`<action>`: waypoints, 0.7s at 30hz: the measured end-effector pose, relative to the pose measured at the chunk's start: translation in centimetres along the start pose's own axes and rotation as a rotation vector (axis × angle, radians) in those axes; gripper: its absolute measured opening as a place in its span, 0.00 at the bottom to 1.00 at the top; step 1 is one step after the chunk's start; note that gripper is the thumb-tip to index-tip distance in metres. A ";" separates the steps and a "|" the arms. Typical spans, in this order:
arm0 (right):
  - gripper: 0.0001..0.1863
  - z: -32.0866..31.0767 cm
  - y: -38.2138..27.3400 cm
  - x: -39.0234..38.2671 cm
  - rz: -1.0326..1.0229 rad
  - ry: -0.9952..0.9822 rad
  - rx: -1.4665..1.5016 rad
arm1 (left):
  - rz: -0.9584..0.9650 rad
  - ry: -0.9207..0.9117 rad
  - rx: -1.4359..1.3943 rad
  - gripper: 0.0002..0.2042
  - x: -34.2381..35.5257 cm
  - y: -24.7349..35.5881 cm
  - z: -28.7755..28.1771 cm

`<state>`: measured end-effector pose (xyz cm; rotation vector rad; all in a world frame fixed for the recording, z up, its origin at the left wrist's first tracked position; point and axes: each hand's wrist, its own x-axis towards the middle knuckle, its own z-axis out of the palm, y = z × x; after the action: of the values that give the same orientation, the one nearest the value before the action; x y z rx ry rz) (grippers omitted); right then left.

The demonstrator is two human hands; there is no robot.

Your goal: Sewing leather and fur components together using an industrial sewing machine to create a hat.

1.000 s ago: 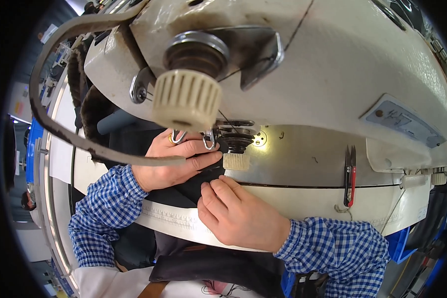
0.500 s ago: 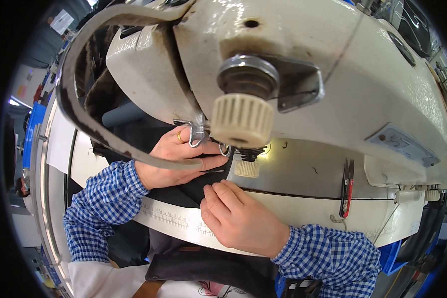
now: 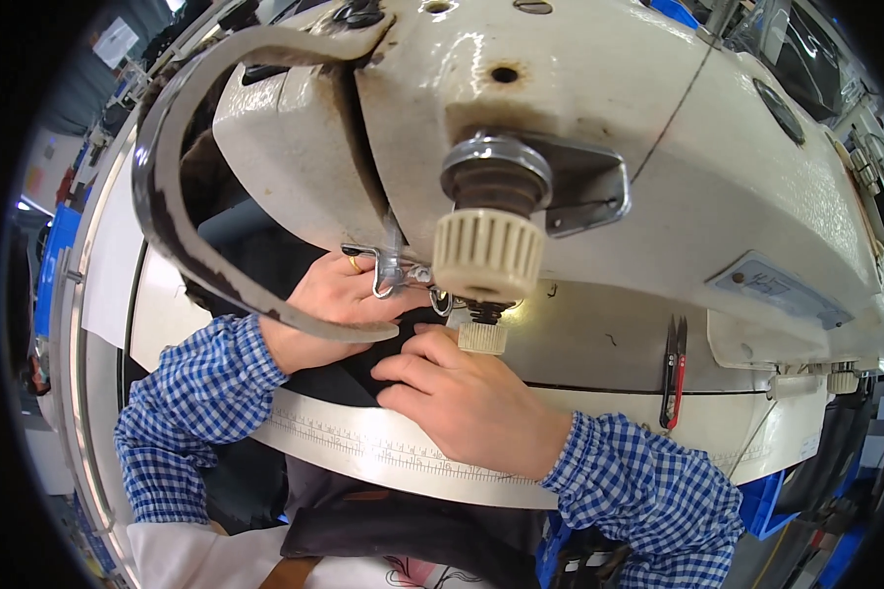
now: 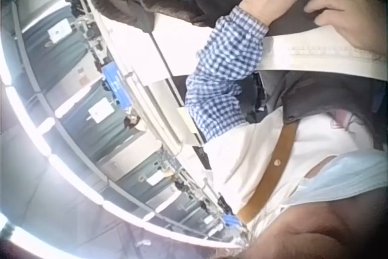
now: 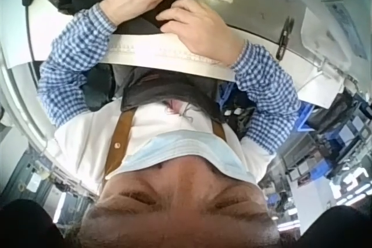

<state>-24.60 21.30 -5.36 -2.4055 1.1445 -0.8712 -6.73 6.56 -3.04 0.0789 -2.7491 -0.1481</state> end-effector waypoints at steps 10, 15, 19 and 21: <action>0.10 0.0 0.0 -1.0 -0.177 -0.026 -0.174 | 0.103 -0.124 0.000 0.21 -0.4 -2.0 -1.0; 0.10 0.2 -0.2 -1.0 -0.163 -0.006 -0.219 | 0.060 0.002 -0.066 0.17 -0.3 -1.8 0.0; 0.10 0.5 -0.4 -0.8 -0.167 0.007 -0.240 | 0.022 0.015 -0.096 0.16 -0.5 -1.3 -0.2; 0.11 0.3 -0.5 -0.7 -0.162 0.000 -0.253 | 0.025 0.032 -0.081 0.16 -0.4 -1.0 -0.1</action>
<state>-24.53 22.17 -5.59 -2.7351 1.1312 -0.8169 -6.29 5.58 -3.22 0.0248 -2.7074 -0.2488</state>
